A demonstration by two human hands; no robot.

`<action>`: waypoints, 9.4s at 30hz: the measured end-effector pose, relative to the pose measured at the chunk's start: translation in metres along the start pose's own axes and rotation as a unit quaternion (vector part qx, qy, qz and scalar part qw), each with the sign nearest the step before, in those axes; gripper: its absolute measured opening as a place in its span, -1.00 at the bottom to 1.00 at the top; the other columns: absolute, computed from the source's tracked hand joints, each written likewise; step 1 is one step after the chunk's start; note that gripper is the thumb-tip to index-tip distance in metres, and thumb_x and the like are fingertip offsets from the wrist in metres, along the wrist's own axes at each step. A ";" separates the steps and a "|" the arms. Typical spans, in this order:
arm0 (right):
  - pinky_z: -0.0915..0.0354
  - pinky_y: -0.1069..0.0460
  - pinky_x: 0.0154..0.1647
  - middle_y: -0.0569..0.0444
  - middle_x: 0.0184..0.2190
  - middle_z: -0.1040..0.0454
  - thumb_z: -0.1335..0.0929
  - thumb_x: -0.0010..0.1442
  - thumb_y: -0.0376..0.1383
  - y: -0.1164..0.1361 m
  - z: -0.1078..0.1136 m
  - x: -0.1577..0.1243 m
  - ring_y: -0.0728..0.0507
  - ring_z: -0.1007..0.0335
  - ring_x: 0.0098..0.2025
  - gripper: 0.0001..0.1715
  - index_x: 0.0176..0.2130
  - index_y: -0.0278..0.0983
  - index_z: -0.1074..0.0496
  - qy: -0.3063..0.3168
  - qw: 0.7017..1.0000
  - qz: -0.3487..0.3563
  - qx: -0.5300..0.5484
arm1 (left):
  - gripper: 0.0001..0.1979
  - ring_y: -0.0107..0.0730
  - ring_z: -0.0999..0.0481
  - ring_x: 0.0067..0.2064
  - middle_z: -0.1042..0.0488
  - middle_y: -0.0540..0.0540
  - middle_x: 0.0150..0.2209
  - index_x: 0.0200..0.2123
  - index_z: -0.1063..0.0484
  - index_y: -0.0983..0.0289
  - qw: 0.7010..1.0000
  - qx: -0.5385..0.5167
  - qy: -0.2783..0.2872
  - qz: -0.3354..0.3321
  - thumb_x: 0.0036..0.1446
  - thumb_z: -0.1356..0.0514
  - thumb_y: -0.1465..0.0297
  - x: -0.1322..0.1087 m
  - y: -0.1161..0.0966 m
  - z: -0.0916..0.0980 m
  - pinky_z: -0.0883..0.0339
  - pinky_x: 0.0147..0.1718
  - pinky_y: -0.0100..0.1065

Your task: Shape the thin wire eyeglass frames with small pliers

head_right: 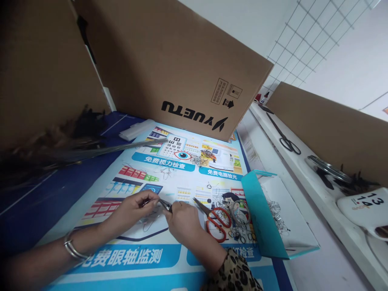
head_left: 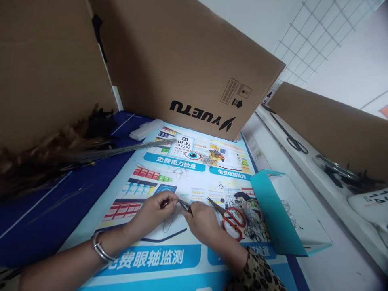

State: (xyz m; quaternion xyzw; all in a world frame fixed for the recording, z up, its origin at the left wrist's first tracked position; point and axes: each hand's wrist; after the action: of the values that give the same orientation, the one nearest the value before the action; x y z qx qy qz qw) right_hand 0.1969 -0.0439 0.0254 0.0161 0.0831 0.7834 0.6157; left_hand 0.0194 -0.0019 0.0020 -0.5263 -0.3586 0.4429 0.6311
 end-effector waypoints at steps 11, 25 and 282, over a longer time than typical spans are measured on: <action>-0.10 0.06 -0.44 -0.02 -0.38 -0.50 -0.16 0.29 -0.11 0.003 0.002 0.017 -0.13 -0.42 -0.37 -0.64 -0.30 -0.29 -0.36 0.014 1.000 0.008 0.006 | -0.88 -0.46 -0.27 -0.54 -0.31 -0.08 -0.55 -0.40 -0.38 0.26 0.999 -0.007 -0.040 0.002 0.05 -0.15 0.32 0.007 0.004 0.006 -0.16 -0.57 -0.48; -0.10 0.05 -0.44 -0.06 -0.38 -0.51 -0.17 0.25 -0.05 0.005 -0.009 0.047 -0.18 -0.42 -0.36 -0.58 -0.29 -0.28 -0.41 0.006 0.999 -0.010 0.040 | -0.84 -0.52 -0.25 -0.66 -0.26 -0.14 -0.65 -0.40 -0.37 0.27 0.993 -0.086 -0.076 0.026 0.05 -0.15 0.28 0.022 0.017 0.015 -0.15 -0.69 -0.51; -0.08 0.12 -0.44 0.10 -0.46 -0.51 -0.11 0.29 -0.02 -0.015 0.008 0.047 -0.05 -0.37 -0.40 -0.45 -0.47 -0.27 -0.40 0.052 0.980 -0.050 0.184 | -0.82 -0.45 -0.36 -0.49 -0.38 -0.02 -0.46 -0.18 -0.35 0.24 0.957 -0.285 -0.042 0.040 0.21 -0.07 0.28 0.017 0.013 0.023 -0.19 -0.54 -0.45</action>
State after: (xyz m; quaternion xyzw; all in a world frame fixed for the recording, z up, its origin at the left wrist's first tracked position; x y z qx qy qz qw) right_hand 0.2006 0.0059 0.0274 0.0842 0.2587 0.7224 0.6357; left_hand 0.0019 0.0223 -0.0065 -0.6790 -0.4747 0.3689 0.4214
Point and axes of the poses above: each hand's wrist, its own x-axis towards the middle knuckle, its own z-axis out of the back of the hand, y = z × x
